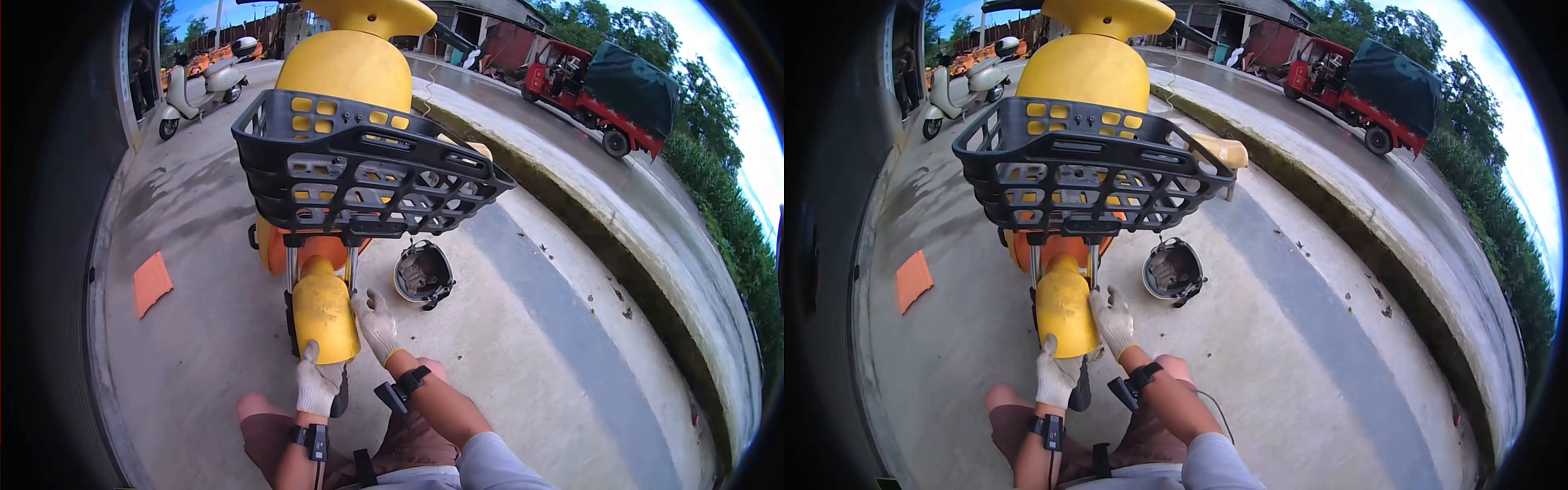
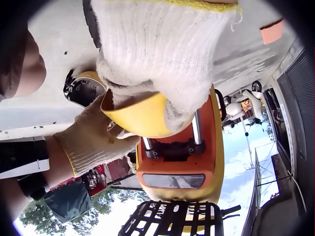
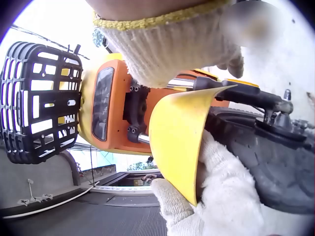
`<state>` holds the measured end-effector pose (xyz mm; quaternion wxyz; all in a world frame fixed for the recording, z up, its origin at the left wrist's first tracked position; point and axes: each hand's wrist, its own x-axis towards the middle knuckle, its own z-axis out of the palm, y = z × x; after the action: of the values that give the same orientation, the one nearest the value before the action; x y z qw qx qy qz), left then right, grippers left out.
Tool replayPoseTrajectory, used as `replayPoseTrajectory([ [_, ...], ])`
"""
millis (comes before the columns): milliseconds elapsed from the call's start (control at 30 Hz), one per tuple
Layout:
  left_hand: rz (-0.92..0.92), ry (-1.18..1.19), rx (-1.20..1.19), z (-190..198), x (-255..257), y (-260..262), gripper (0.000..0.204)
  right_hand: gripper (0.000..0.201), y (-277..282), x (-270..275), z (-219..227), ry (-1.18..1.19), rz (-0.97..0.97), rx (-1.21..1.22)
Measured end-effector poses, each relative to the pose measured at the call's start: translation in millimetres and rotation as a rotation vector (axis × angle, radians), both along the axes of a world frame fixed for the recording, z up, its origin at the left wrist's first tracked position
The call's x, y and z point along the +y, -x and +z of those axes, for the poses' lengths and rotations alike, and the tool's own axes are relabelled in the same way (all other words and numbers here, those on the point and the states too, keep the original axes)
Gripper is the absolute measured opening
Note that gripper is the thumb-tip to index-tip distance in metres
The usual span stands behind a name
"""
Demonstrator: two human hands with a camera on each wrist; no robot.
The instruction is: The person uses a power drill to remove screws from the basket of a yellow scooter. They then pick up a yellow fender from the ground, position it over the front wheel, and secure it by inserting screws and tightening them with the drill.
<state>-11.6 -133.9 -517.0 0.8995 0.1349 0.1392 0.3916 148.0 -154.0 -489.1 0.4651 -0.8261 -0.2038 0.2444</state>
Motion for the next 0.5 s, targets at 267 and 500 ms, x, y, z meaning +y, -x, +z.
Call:
replayPoseTrajectory([
  [267, 0.003, 0.066, 0.025, -9, 2, 14, 0.053, 0.048, 66, -50, -76, -0.464, -0.205, 1.032],
  [500, -0.050, 0.064, 0.100, -9, 6, 25, 0.052, 0.051, 89, -62, -64, -0.525, -0.129, 0.799],
])
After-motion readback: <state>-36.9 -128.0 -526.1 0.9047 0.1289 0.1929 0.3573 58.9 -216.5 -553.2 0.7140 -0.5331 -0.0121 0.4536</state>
